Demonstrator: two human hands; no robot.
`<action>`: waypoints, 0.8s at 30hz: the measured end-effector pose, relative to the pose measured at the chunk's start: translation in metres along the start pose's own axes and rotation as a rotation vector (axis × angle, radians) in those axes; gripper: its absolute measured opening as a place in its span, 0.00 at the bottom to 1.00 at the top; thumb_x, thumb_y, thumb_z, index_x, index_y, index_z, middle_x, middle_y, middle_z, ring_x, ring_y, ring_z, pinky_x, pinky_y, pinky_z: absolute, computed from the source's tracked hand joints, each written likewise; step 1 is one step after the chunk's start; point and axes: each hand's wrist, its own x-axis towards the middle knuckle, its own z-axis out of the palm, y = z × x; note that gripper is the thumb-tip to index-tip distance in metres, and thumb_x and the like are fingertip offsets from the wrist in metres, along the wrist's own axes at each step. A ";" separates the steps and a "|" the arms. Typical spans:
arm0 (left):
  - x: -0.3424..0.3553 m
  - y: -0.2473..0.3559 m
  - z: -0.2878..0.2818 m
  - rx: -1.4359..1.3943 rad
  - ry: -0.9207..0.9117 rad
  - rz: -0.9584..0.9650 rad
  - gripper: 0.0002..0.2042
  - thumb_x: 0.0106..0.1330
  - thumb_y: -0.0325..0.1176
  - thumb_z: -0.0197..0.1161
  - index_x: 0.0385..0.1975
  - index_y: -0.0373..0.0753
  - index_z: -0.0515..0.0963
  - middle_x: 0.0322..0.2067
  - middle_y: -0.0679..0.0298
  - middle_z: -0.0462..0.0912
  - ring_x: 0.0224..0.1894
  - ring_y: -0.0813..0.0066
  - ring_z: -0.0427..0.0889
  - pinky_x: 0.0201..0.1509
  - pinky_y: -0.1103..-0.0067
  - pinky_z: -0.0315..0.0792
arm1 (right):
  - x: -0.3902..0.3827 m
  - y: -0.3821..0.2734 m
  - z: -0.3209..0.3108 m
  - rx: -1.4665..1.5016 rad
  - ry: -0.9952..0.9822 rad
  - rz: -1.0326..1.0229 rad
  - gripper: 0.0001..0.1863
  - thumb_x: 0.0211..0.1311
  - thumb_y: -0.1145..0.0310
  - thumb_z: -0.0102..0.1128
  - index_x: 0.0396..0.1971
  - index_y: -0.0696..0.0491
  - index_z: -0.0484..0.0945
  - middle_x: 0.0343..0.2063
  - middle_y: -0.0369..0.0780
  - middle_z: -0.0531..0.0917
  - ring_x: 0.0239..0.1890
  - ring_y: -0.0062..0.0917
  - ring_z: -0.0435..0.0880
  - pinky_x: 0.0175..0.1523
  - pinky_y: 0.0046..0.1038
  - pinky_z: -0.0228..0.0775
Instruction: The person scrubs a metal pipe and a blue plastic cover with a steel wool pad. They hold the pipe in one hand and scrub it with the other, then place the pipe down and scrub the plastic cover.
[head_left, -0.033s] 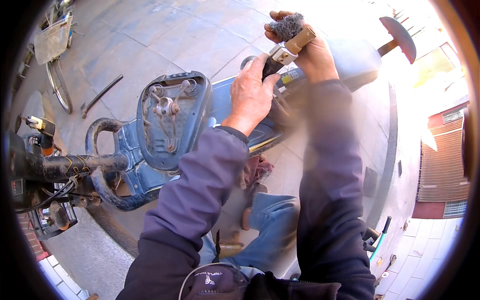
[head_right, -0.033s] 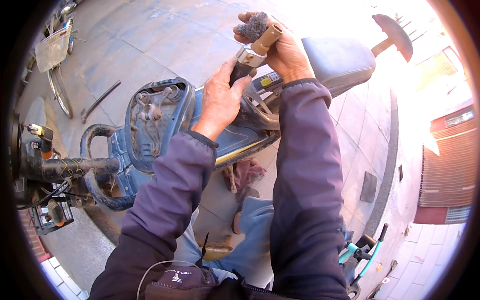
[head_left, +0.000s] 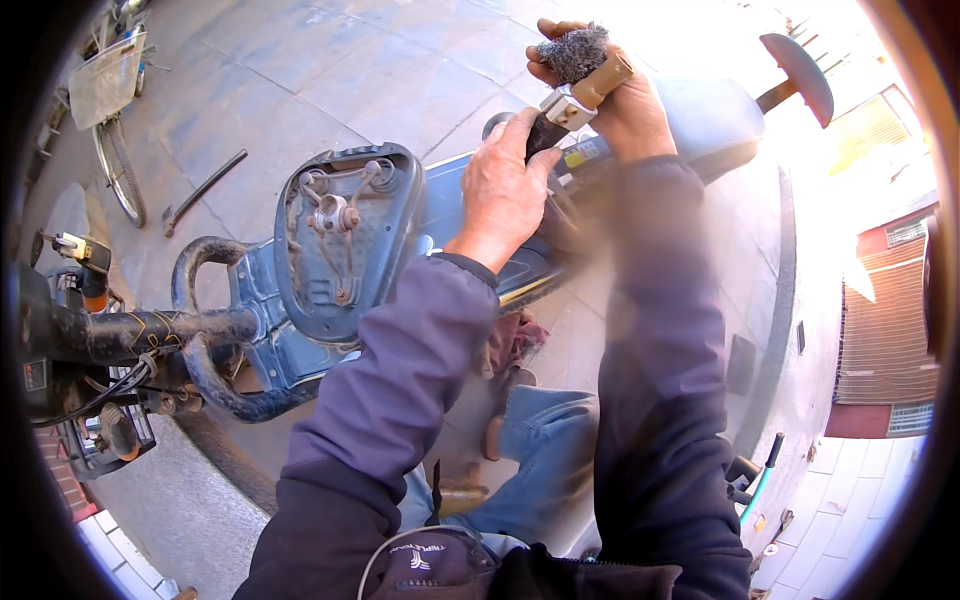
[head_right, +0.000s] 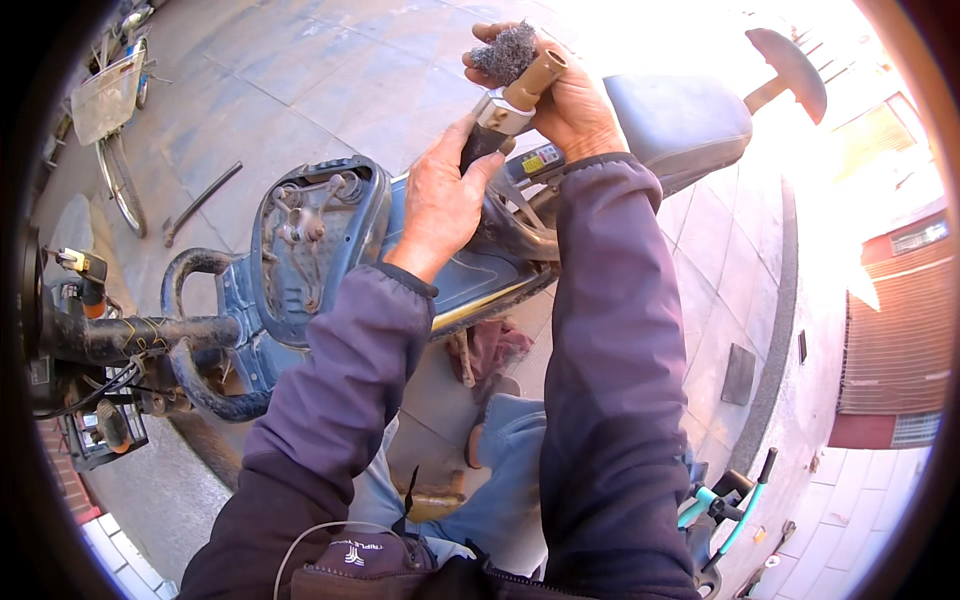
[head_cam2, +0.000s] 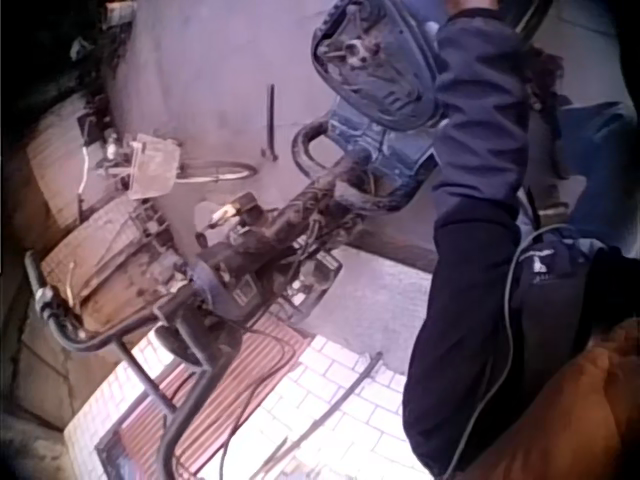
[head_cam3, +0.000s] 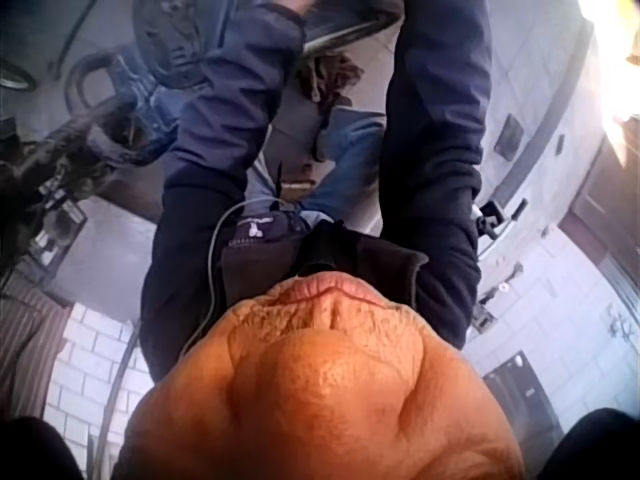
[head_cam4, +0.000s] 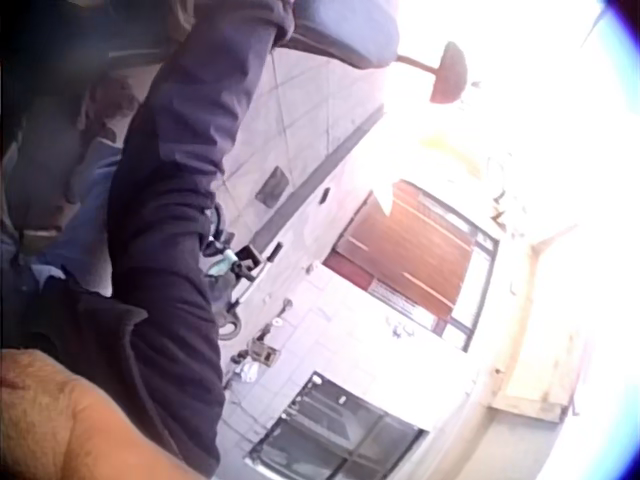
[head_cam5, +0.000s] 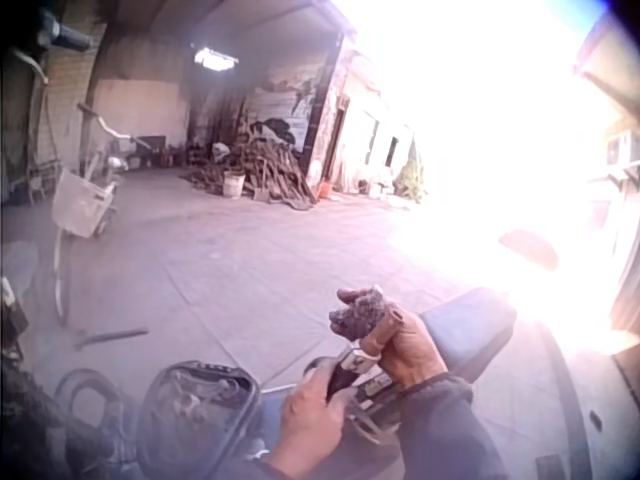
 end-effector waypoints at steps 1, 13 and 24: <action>0.000 0.000 0.001 0.002 0.000 0.000 0.20 0.60 0.34 0.65 0.53 0.39 0.73 0.42 0.53 0.80 0.47 0.48 0.78 0.49 0.61 0.71 | 0.002 0.000 0.003 0.028 0.016 0.026 0.29 0.73 0.50 0.44 0.52 0.64 0.72 0.51 0.49 0.77 0.50 0.45 0.80 0.56 0.44 0.77; 0.000 0.005 0.000 0.010 -0.008 -0.016 0.20 0.59 0.34 0.65 0.51 0.39 0.73 0.42 0.52 0.79 0.47 0.47 0.77 0.50 0.60 0.70 | 0.019 0.023 0.002 0.466 -0.248 0.105 0.37 0.65 0.30 0.39 0.29 0.53 0.77 0.26 0.38 0.73 0.29 0.34 0.74 0.38 0.39 0.72; 0.000 0.003 0.000 0.082 0.012 0.003 0.22 0.60 0.35 0.65 0.54 0.35 0.73 0.44 0.48 0.81 0.47 0.49 0.81 0.51 0.65 0.72 | 0.007 0.021 0.006 0.362 0.229 0.043 0.38 0.60 0.27 0.47 0.28 0.55 0.72 0.21 0.42 0.75 0.24 0.33 0.76 0.32 0.37 0.73</action>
